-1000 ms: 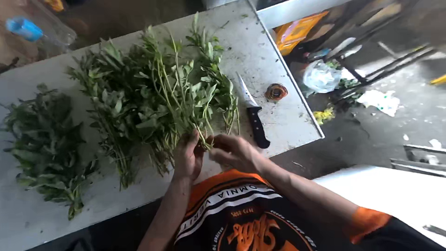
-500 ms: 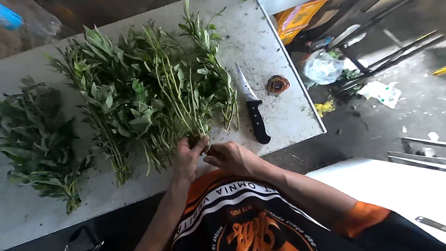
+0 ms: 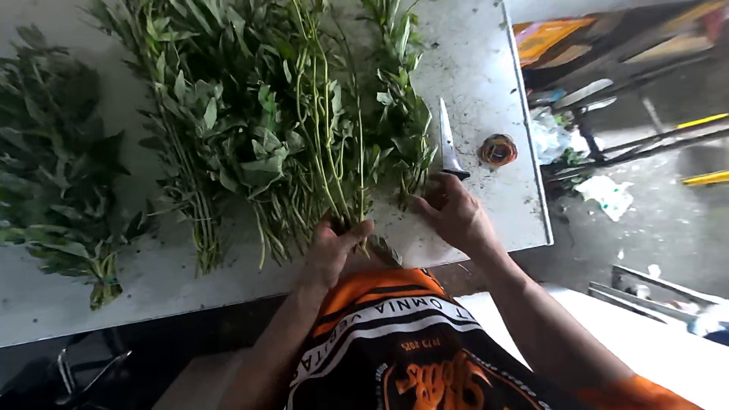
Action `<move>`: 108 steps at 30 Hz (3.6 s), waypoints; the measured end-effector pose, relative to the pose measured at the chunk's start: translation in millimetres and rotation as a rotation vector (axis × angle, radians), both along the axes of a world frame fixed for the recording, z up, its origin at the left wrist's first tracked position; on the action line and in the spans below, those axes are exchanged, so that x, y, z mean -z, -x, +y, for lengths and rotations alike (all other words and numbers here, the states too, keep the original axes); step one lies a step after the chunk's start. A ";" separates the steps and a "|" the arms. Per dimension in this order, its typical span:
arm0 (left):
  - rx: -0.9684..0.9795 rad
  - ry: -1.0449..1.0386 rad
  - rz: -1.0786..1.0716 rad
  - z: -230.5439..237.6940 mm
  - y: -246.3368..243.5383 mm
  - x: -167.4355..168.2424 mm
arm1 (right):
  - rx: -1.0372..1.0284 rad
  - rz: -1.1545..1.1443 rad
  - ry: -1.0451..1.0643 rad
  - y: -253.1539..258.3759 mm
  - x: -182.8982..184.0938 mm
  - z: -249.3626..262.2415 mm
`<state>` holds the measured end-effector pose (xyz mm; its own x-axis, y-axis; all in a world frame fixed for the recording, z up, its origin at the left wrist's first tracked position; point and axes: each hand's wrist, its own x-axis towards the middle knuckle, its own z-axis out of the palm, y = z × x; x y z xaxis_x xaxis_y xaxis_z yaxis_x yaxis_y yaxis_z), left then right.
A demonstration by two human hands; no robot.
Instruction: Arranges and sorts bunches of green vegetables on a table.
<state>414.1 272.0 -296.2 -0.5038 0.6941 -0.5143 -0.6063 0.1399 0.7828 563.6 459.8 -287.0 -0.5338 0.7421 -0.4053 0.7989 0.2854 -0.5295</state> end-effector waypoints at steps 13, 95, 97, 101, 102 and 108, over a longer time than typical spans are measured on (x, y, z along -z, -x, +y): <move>0.088 -0.063 -0.047 -0.9 6.0 -14.1 | -0.086 0.213 -0.314 -1.3 -22.8 -25.4; 0.161 -0.105 -0.146 21.6 -21.2 -6.1 | -0.211 0.536 0.328 -27.8 0.2 -40.8; 0.207 -0.033 -0.046 21.7 -25.9 -10.2 | -0.121 0.526 0.640 -21.7 -1.5 -42.2; 0.316 0.140 0.118 20.0 -24.0 -16.3 | 0.053 0.617 0.899 -13.2 -1.9 -47.5; 0.355 0.176 0.163 18.7 -20.5 -19.0 | 0.035 0.609 0.821 -13.1 0.2 -47.3; 0.320 0.086 0.016 19.1 -14.0 -14.6 | -0.088 0.412 0.341 -8.4 -3.4 -48.1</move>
